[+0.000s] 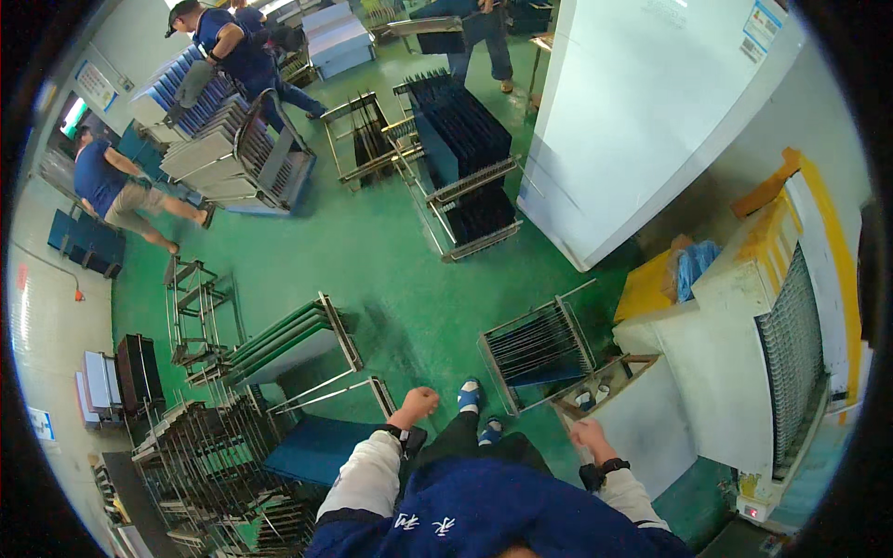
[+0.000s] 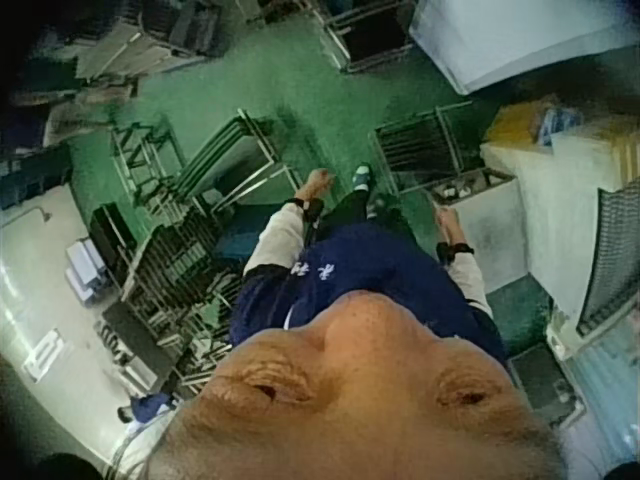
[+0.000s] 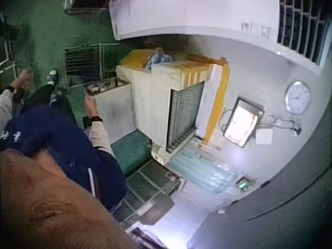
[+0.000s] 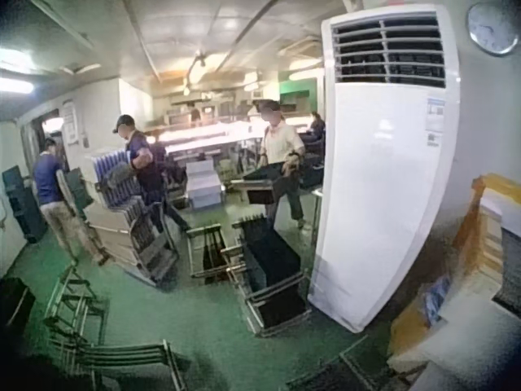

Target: Loading and unloading flat panels into a processing machine and organizing them in racks on a factory floor.

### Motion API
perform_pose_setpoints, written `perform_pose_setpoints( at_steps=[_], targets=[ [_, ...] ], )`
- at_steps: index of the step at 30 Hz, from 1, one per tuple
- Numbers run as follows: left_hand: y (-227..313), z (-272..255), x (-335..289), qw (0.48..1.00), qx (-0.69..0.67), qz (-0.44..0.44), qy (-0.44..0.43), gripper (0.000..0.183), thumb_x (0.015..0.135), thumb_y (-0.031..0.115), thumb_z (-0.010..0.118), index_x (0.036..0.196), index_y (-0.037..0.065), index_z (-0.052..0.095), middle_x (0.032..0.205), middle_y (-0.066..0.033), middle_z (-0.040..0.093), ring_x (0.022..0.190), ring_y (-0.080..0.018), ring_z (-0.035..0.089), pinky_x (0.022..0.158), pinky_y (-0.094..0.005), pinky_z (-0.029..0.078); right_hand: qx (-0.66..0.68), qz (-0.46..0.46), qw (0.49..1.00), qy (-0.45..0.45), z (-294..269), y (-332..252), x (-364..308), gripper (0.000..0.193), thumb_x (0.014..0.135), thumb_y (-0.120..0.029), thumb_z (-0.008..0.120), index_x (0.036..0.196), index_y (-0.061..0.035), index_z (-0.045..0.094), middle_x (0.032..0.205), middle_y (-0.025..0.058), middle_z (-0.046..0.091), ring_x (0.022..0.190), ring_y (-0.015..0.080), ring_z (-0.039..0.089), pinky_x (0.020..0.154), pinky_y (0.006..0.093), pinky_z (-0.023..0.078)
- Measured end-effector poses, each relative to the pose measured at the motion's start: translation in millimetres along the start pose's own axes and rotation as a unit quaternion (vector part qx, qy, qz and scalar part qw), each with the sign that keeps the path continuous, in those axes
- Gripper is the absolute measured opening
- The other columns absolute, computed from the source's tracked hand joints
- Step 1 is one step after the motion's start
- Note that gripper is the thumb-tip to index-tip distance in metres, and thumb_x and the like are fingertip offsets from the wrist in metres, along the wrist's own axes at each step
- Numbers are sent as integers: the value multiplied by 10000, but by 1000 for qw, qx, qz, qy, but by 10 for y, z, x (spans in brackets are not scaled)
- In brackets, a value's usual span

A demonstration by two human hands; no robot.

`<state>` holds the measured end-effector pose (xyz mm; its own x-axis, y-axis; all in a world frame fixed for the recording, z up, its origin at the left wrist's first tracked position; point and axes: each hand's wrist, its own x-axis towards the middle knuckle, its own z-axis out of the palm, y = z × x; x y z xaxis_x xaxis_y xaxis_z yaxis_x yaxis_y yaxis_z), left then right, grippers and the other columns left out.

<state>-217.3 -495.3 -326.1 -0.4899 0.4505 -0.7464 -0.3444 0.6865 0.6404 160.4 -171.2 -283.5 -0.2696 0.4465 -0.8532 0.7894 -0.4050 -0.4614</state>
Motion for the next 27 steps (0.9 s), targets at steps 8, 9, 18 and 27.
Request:
perform_pose_setpoints(
  at_steps=[8,9,18,27],
  targets=[
    [567,71,265,999,35,14,31,245,804,248,594,879,23,659,715,-57,653,555,-147,608,500,-295,490,-48,-34,998,-13,-73,-538,596,154,827,-163,613,788,-14,613,689,64,619,534,139,557,465,276,440],
    [482,115,319,999,36,-2,32,258,806,253,596,895,20,660,723,-62,657,563,-148,615,508,-295,494,-77,-20,997,-15,-89,-583,708,171,839,-167,603,827,0,633,710,77,635,568,150,582,495,297,458],
    [53,1029,944,995,-19,-88,42,305,815,267,621,965,4,661,771,-79,673,590,-151,632,532,-291,502,-340,-180,922,37,-619,-743,2066,298,766,-275,585,867,-13,683,912,205,660,889,383,614,787,446,485],
    [-188,2006,1741,973,-161,-137,88,346,840,316,661,984,1,671,762,-18,612,655,-93,573,566,-247,457,-363,-116,924,45,-788,-965,3257,322,827,-320,612,894,-12,676,914,189,659,912,382,609,806,454,481]
  ],
)
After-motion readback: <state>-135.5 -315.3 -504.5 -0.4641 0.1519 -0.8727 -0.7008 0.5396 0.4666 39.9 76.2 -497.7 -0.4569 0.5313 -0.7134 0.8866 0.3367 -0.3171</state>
